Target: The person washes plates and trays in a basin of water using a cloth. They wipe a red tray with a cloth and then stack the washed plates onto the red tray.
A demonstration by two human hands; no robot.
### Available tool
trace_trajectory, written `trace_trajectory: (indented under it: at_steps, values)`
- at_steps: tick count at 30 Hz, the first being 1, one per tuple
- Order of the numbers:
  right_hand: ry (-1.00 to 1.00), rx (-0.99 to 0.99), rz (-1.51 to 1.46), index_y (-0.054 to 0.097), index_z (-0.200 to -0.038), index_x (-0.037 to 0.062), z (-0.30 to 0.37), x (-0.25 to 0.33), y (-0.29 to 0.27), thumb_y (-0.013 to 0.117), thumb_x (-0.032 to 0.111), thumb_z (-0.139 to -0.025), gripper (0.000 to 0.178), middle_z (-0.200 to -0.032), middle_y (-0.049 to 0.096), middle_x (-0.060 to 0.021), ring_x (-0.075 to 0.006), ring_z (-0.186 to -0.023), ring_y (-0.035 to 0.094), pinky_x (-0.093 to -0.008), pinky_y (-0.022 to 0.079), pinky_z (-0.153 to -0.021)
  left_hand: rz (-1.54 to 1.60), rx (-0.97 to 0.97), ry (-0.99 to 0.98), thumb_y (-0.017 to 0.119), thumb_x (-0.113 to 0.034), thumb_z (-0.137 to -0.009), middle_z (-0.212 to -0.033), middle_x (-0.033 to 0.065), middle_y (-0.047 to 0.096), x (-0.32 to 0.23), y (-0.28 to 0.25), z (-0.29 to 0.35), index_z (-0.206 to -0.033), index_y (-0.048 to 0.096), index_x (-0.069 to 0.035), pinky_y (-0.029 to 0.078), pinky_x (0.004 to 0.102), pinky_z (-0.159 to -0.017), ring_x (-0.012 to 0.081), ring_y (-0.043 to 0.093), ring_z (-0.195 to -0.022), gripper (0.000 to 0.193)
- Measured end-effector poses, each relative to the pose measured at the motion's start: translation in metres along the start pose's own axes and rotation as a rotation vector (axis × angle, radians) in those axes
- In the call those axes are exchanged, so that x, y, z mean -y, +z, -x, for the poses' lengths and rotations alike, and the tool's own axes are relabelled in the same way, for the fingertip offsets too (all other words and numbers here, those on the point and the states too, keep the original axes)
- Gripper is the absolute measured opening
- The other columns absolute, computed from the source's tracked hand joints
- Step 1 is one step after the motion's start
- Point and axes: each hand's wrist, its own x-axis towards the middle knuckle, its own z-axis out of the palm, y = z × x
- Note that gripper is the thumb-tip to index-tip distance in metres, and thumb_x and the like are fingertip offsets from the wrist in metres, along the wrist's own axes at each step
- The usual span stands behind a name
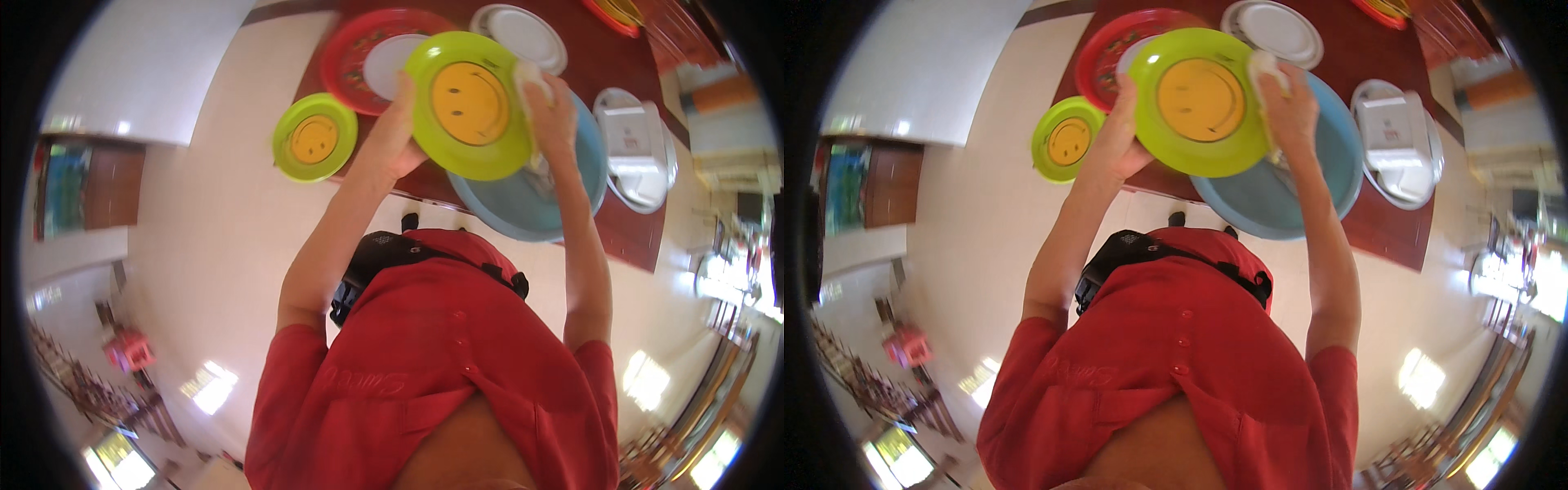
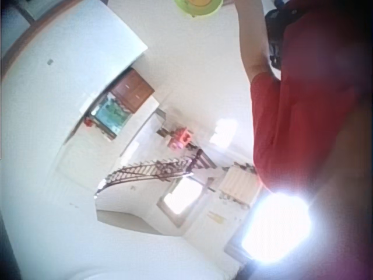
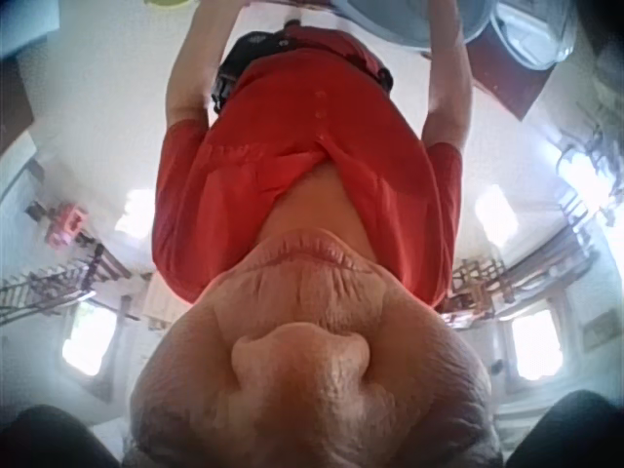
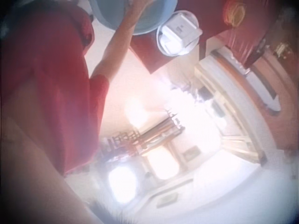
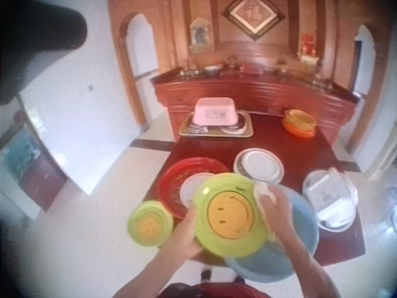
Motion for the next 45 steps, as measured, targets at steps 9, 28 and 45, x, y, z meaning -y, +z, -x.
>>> trace_trajectory:
  at_steps: [9,28,45]
  values:
    - [-0.003,0.126,-0.171,0.058,-0.103,0.0018,0.014,0.038,0.05,0.064,0.022,-0.08,0.032,-0.09,0.063,-0.0137,-0.0182,-0.08,0.06,-0.0298,0.047,-0.073,-0.729,-0.527,0.446,0.061,-0.009,-0.082,-0.091,0.0066,0.061,-0.028,-0.087,0.026,-0.098,0.055,0.001,0.047,0.0241,-0.07,0.0101,0.057,-0.08,0.02]
    - [0.4,0.573,-0.566,0.054,-0.107,-0.0003,0.051,0.039,0.143,0.056,0.021,-0.087,0.029,-0.094,0.06,-0.0076,-0.0114,-0.082,0.057,-0.0256,0.047,-0.071,-0.247,-1.035,0.655,0.057,-0.009,-0.085,-0.095,0.0127,0.058,-0.108,-0.274,0.122,-0.106,0.05,0.008,0.051,0.0299,-0.067,0.0191,0.059,-0.08,0.028]
    - [0.531,0.746,-0.654,0.049,-0.112,0.0025,0.09,0.072,0.22,0.055,0.023,-0.087,0.032,-0.09,0.059,-0.0076,-0.0129,-0.074,0.058,-0.0277,0.049,-0.064,0.71,-0.244,0.331,0.048,-0.005,-0.086,-0.086,0.0121,0.047,-0.097,-0.312,0.122,-0.094,0.048,0.005,0.043,0.0268,-0.05,0.0201,0.049,-0.073,0.013]
